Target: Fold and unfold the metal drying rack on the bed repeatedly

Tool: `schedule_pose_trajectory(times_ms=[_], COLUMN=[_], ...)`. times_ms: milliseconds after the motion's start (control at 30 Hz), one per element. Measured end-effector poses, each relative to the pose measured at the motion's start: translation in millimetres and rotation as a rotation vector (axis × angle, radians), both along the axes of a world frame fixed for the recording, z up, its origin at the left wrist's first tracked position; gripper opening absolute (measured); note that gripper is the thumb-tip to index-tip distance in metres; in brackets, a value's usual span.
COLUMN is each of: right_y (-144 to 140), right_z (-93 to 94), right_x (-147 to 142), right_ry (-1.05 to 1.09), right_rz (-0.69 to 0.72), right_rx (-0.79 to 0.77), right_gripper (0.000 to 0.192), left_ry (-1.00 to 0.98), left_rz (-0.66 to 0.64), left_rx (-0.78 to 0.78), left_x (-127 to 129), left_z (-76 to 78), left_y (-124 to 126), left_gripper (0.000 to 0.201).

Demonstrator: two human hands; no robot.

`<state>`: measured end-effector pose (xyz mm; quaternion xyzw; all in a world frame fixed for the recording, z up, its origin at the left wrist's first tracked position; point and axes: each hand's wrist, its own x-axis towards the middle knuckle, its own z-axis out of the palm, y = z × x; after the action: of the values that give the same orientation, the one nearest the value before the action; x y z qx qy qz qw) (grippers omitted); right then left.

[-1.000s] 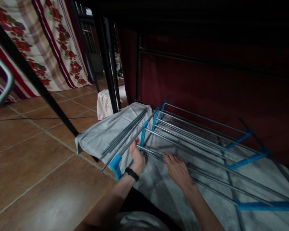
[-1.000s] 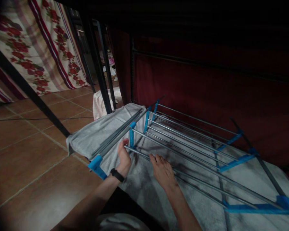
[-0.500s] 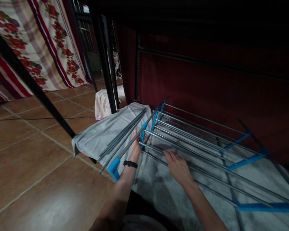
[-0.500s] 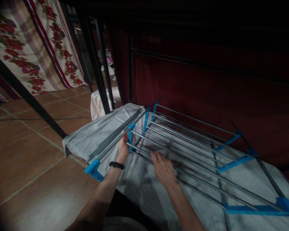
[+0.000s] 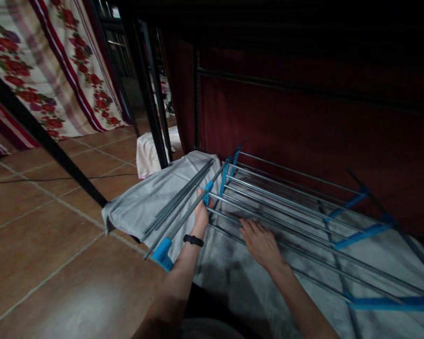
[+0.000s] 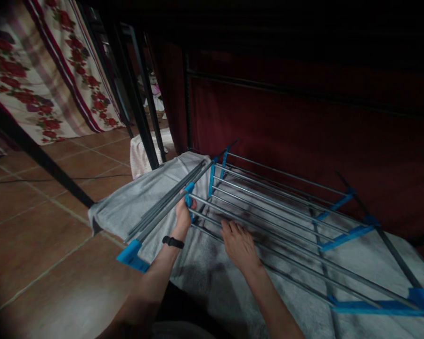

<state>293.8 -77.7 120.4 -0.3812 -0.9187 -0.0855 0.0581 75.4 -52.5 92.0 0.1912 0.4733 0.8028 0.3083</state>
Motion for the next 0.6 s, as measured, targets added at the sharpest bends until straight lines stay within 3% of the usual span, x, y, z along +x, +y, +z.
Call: schedule_pose_trajectory(times_ms=[133,433,600], right_y=[-1.1,4.7,10.7], right_z=[4.5,18.4,22.7], right_x=[-15.3,-88.5,-96.0], right_ry=[0.026,-0.013,-0.050], right_rz=[0.061,0.116,0.112], right_rx=[-0.029,-0.152,-0.180], right_gripper=[0.040,0.045,0.045], left_ry=[0.014,0.038,0.005], left_rz=[0.027,0.014,0.005], left_rx=[-0.010,-0.015,-0.010], left_x=[0.7,-0.8,-3.1], left_z=[-1.9,-2.2,-10.9], left_y=[0.3,-0.9,2.9], left_gripper=[0.061,0.061,0.057])
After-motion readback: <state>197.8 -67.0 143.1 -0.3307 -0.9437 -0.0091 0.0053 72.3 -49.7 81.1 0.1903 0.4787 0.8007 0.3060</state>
